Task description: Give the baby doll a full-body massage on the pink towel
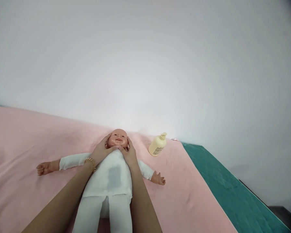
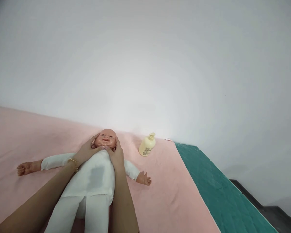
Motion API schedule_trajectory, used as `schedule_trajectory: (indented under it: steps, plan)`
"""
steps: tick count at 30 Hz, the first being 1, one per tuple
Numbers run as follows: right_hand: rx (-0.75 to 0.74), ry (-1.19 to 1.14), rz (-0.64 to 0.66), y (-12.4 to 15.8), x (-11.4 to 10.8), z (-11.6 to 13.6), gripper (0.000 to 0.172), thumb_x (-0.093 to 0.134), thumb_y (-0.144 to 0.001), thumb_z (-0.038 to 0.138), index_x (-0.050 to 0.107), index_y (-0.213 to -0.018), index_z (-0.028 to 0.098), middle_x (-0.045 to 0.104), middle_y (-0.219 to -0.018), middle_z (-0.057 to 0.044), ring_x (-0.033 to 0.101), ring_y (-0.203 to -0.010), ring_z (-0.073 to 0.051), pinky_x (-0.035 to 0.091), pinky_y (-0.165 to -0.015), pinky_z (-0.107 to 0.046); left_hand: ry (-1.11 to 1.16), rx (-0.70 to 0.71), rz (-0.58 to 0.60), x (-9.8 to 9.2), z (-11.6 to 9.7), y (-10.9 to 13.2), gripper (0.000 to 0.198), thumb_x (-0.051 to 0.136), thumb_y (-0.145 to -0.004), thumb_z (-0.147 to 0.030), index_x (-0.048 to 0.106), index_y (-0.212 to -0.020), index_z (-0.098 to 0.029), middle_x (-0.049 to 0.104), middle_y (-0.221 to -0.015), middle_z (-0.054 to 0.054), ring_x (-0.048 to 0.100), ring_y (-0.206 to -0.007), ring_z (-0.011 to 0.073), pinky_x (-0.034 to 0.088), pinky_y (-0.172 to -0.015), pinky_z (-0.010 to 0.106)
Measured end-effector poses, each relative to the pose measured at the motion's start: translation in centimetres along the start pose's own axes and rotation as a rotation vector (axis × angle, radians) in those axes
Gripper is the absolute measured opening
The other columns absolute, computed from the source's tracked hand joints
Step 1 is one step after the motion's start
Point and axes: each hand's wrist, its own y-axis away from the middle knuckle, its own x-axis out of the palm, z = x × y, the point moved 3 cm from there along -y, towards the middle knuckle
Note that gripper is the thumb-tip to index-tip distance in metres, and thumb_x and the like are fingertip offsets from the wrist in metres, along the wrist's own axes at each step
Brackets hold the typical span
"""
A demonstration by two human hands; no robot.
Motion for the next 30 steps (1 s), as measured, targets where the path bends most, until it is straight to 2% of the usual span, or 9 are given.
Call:
schedule_trajectory:
  steps: [6,11,17,22,30]
  plan:
    - [-0.01,0.028,-0.028,0.3,0.2,0.3,0.08,0.072,-0.074,0.041,0.042,-0.145,0.02,0.055,-0.14,-0.011,0.058,-0.123,-0.025,0.048,-0.104,-0.039,-0.17,-0.02,-0.005,-0.3,-1.4,0.4,0.086,0.07,-0.071,-0.052,0.041,-0.144,-0.018,0.05,-0.144,0.014,0.051,-0.128,0.0302,0.042,-0.107,0.041]
    - [-0.009,0.002,-0.023,0.2,-0.2,0.8,0.074,0.069,-0.077,0.045,0.046,-0.143,0.02,0.051,-0.145,-0.009,0.054,-0.129,-0.026,0.044,-0.108,-0.04,-0.18,-0.016,0.023,-0.7,-0.8,-0.1,0.089,0.065,-0.072,-0.056,0.038,-0.147,-0.015,0.047,-0.146,0.013,0.048,-0.132,0.0303,0.038,-0.111,0.042]
    - [0.034,-0.067,0.068,0.0,-0.6,0.9,0.082,0.064,-0.079,0.056,0.041,-0.146,0.016,0.046,-0.148,-0.009,0.049,-0.133,-0.026,0.041,-0.111,-0.041,-0.205,-0.031,0.097,-1.5,-0.5,-0.4,0.088,0.058,-0.077,-0.061,0.036,-0.15,-0.016,0.046,-0.148,0.01,0.047,-0.133,0.0292,0.035,-0.112,0.04]
    - [0.028,-0.1,0.099,0.1,-0.8,0.8,0.082,0.061,-0.081,0.059,0.038,-0.148,0.018,0.046,-0.149,-0.009,0.046,-0.136,-0.025,0.036,-0.114,-0.042,-0.263,0.015,0.079,-1.8,-0.7,-0.3,0.085,0.049,-0.081,-0.067,0.04,-0.148,-0.015,0.043,-0.15,0.01,0.04,-0.138,0.0294,0.029,-0.116,0.039]
    - [0.055,-0.076,0.077,0.4,-0.4,1.5,0.09,0.071,-0.075,0.053,0.035,-0.149,0.017,0.051,-0.144,-0.01,0.054,-0.129,-0.027,0.044,-0.109,-0.041,-0.093,-0.004,0.094,-0.8,-0.5,-0.1,0.096,0.07,-0.071,-0.055,0.032,-0.15,-0.017,0.044,-0.149,0.014,0.046,-0.133,0.0297,0.04,-0.109,0.04]
